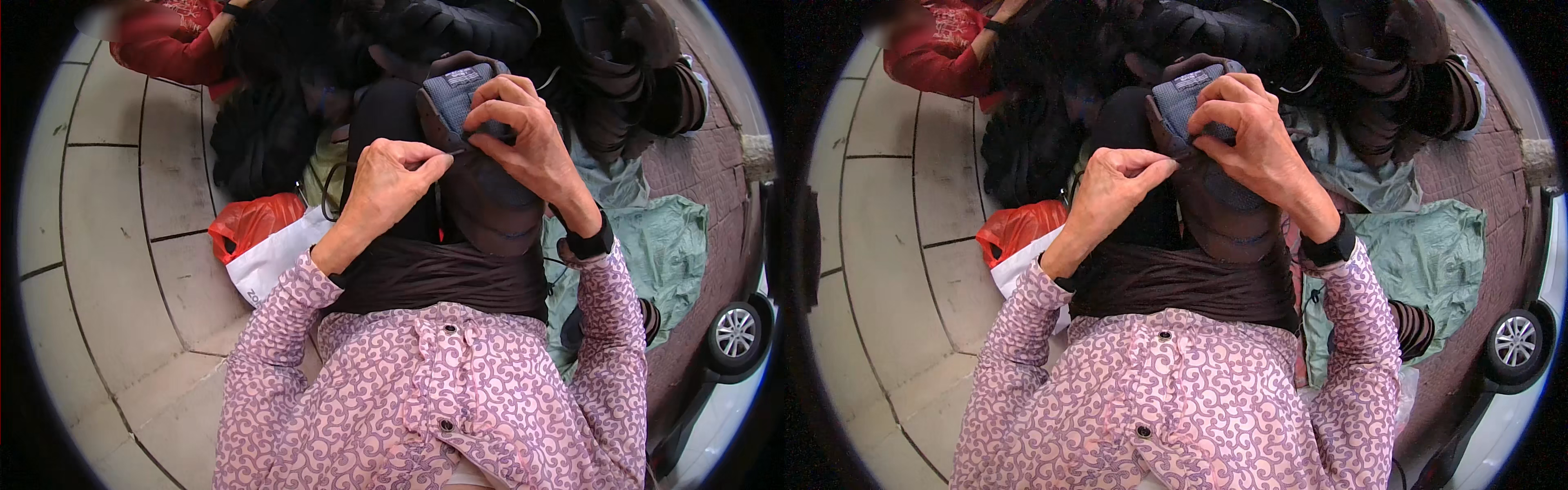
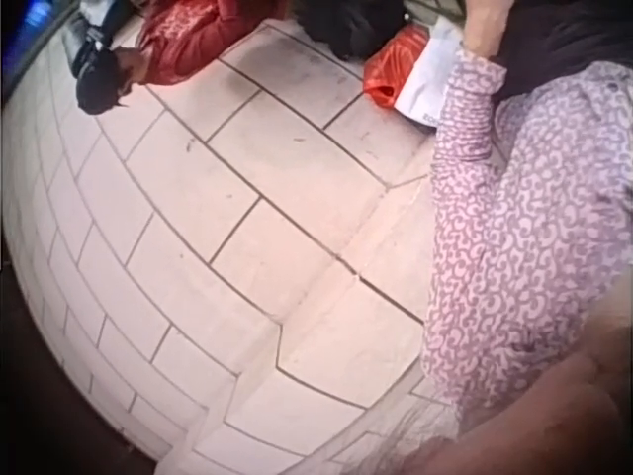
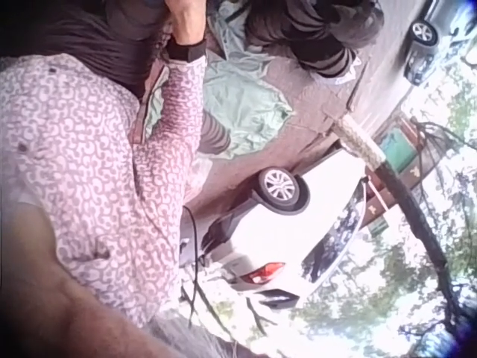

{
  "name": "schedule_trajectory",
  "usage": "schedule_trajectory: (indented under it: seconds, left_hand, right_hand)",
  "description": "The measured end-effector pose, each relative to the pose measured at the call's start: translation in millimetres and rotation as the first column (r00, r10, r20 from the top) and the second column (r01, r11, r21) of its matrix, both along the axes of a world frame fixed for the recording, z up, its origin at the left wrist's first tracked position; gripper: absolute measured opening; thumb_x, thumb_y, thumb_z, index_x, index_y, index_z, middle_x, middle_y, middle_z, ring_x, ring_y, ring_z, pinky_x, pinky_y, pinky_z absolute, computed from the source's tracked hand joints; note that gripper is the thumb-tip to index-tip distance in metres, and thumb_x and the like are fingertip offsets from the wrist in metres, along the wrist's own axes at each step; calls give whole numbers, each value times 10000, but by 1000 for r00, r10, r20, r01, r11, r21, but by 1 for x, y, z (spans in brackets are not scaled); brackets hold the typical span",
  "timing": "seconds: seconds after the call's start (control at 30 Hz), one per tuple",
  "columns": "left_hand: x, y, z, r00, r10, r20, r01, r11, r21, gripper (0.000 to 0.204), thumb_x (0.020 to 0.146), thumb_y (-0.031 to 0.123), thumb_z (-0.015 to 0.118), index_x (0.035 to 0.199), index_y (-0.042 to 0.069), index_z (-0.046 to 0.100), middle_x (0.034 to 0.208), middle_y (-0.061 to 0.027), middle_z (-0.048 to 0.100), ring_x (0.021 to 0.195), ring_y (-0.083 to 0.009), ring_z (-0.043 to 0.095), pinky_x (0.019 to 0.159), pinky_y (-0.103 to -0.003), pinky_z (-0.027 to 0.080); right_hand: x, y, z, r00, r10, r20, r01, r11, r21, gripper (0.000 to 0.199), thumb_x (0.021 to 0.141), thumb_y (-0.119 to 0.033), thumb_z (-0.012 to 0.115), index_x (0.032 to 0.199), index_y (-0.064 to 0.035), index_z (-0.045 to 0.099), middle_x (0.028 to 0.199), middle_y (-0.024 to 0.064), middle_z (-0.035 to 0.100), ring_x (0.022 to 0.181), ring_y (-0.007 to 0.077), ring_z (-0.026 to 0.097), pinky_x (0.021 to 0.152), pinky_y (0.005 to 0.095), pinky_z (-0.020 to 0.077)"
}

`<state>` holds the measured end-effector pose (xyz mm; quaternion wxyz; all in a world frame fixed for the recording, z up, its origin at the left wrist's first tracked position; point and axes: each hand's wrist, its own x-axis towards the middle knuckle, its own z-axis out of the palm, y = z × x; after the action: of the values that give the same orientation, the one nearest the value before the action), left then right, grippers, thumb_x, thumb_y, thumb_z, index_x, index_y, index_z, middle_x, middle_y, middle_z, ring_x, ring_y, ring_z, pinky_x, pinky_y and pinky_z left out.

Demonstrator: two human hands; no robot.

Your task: Lacing a series of shoes as part of a manufacturing or assembly process.

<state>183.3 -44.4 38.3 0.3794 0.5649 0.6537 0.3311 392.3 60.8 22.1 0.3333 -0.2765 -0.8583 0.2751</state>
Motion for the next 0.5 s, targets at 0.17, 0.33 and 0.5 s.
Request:
schedule_trajectory:
  seconds: [0.17, 0.33, 0.5]
  left_hand:
    - [4, -1, 4, 999, -27, -38, 25, 999, -30, 264, 963, 232, 753, 1032, -15, 817, 810, -73, 778, 706, -97, 677, 664, -264, 516]
    - [9, 2, 6, 998, -17, -54, 16, 1000, -22, 257, 978, 225, 755, 1027, -21, 812, 817, -49, 773, 710, -88, 663, 664, -253, 511]
    - [14, 0, 8, 994, -11, -109, 16, 999, 43, 243, 979, 220, 753, 1009, -13, 816, 815, -62, 770, 707, -99, 668, 655, -258, 515]
  right_hand:
    - [3, -1, -2, 999, 34, -41, -36, 998, -58, 124, 791, -42, 840, 890, -90, 783, 1113, 60, 664, 1173, 286, 582, 1033, 442, 456]
    - [2, -2, -5, 996, 35, -76, -41, 996, -77, 86, 803, -29, 807, 870, -74, 779, 1085, 60, 658, 1147, 284, 587, 1005, 434, 479]
    - [2, -2, -7, 994, 37, -99, -46, 995, -92, 65, 817, -24, 788, 869, -61, 778, 1076, 62, 658, 1151, 283, 587, 1005, 434, 483]
